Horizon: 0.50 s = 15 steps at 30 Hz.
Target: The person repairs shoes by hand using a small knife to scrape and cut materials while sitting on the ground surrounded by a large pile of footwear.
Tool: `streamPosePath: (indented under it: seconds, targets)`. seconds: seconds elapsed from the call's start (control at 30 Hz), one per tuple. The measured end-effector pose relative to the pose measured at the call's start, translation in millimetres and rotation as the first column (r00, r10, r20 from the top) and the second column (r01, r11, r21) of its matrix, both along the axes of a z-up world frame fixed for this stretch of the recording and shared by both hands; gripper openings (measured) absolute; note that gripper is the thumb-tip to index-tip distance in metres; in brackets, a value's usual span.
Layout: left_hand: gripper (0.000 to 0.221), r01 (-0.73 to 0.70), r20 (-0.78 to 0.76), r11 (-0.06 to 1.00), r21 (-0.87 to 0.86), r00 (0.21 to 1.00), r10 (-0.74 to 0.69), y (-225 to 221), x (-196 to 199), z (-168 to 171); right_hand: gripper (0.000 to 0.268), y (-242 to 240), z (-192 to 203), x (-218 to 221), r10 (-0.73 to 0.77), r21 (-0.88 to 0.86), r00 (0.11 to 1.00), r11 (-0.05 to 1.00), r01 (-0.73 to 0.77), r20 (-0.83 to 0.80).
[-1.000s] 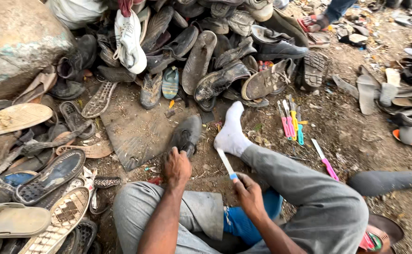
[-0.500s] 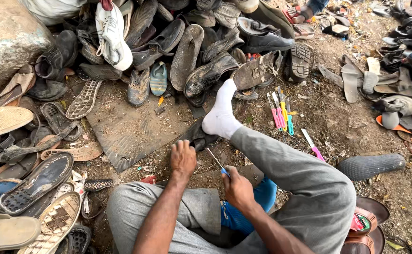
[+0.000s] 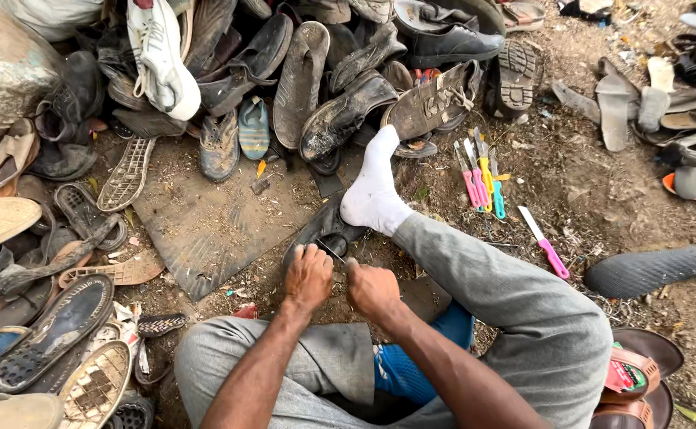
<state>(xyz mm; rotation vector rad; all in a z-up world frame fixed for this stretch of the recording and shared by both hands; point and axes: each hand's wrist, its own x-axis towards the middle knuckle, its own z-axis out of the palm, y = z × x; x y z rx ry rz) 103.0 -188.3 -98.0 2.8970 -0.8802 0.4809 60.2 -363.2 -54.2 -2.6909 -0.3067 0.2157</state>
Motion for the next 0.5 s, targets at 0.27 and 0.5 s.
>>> streamPosePath:
  seconds: [0.27, 0.5]
  targets:
    - [0.019, -0.040, -0.074, 0.981, -0.191, 0.997, 0.026, 10.8, 4.9, 3.5, 0.027, -23.4, -13.2, -39.3, -0.006, 0.072, 0.999, 0.997, 0.002, 0.054]
    - [0.021, -0.103, -0.161, 0.942, -0.321, 0.985, 0.053, 9.5, -1.8, 14.7, 0.030, 13.0, -26.2, -11.8, -0.009, 0.098, 0.998, 0.995, 0.002, 0.066]
